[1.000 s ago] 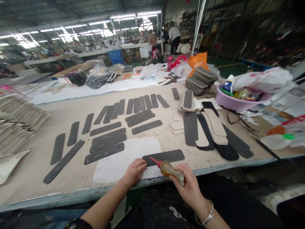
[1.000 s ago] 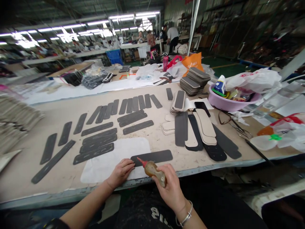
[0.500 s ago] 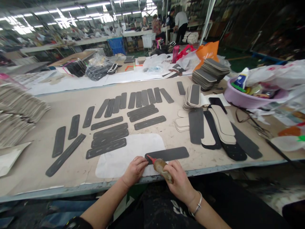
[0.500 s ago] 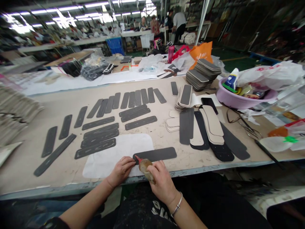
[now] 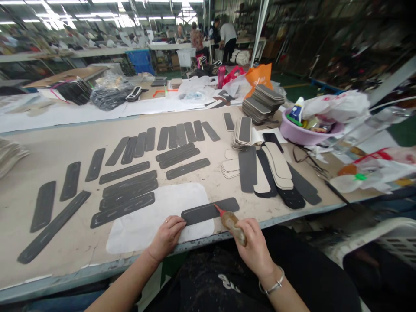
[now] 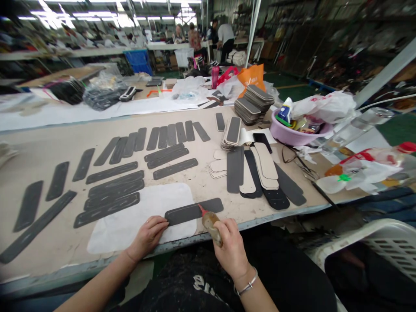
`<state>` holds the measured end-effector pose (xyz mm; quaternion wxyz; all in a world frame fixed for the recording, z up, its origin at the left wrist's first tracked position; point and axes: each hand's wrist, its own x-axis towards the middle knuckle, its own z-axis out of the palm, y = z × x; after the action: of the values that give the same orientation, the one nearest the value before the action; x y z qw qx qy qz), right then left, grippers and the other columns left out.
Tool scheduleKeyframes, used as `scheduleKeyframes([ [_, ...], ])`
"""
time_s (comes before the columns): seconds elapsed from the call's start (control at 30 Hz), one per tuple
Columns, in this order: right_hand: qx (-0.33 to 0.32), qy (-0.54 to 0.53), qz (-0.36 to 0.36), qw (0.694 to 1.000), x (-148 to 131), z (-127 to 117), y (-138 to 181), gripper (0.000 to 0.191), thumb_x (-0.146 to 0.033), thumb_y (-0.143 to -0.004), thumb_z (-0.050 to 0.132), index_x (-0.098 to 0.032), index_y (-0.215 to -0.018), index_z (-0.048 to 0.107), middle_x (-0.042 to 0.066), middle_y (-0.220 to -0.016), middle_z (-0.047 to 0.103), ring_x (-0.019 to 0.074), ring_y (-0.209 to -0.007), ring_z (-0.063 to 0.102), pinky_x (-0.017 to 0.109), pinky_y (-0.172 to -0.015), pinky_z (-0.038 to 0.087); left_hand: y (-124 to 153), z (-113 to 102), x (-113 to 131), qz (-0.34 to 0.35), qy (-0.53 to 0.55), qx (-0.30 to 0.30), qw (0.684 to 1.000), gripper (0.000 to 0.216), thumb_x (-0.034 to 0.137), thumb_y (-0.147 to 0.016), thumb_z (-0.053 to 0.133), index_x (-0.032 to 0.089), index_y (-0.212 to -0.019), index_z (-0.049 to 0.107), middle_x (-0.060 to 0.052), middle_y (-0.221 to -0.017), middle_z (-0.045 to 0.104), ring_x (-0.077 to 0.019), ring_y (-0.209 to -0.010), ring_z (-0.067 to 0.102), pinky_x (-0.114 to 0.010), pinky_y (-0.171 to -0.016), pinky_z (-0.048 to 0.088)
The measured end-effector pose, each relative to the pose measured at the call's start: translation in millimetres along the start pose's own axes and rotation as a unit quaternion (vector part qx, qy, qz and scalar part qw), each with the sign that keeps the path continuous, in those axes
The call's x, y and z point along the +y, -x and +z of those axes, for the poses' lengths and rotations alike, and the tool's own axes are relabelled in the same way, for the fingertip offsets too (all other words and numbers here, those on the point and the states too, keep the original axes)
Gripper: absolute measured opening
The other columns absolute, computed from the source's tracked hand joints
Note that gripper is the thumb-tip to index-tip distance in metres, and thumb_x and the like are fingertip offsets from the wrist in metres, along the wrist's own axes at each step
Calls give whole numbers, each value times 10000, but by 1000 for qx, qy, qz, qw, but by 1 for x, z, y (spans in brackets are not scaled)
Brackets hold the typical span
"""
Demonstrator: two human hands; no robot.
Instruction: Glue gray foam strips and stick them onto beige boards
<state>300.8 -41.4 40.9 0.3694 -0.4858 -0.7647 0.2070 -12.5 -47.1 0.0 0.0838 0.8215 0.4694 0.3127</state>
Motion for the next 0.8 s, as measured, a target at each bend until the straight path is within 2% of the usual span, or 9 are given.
scheduleKeyframes([
  [0.1,46,29,18,998,14,-10,5,139,-166,-860,528,-227,-984,509,64,-920,493,233,-856,500,413,-752,477,-2,-1,0,10,-4,-1,1000,195,111,-883,489,169,-1003,632,-81,-954,617,-163,-887,565,-314,-803,519],
  [0.3,110,67,29,991,31,-22,11,162,-240,-870,564,-218,-1023,516,75,-936,508,239,-859,511,442,-768,485,-2,-7,-2,20,-15,-24,999,204,128,-892,480,171,-1011,640,-87,-976,613,-166,-912,568,-304,-808,518],
  [0.47,124,61,17,990,17,-18,9,187,-265,-863,592,-221,-1028,517,77,-928,527,247,-858,520,447,-769,484,1,-9,-4,14,-5,-41,999,213,156,-903,470,184,-1031,637,-84,-964,625,-161,-894,585,-299,-797,525],
  [0.63,102,30,10,994,4,-8,1,169,-255,-869,576,-226,-1026,519,75,-921,523,244,-855,524,440,-756,492,1,-5,-1,-10,-18,-6,1000,223,168,-896,484,172,-1077,614,-113,-1064,624,-181,-960,595,-322,-832,535],
  [0.8,117,30,11,993,4,-13,-3,167,-263,-858,596,-222,-995,510,66,-901,528,238,-830,531,419,-735,490,-1,-4,-3,20,-22,-31,999,279,130,-895,437,175,-1087,634,-115,-1054,644,-174,-894,596,-345,-803,540],
])
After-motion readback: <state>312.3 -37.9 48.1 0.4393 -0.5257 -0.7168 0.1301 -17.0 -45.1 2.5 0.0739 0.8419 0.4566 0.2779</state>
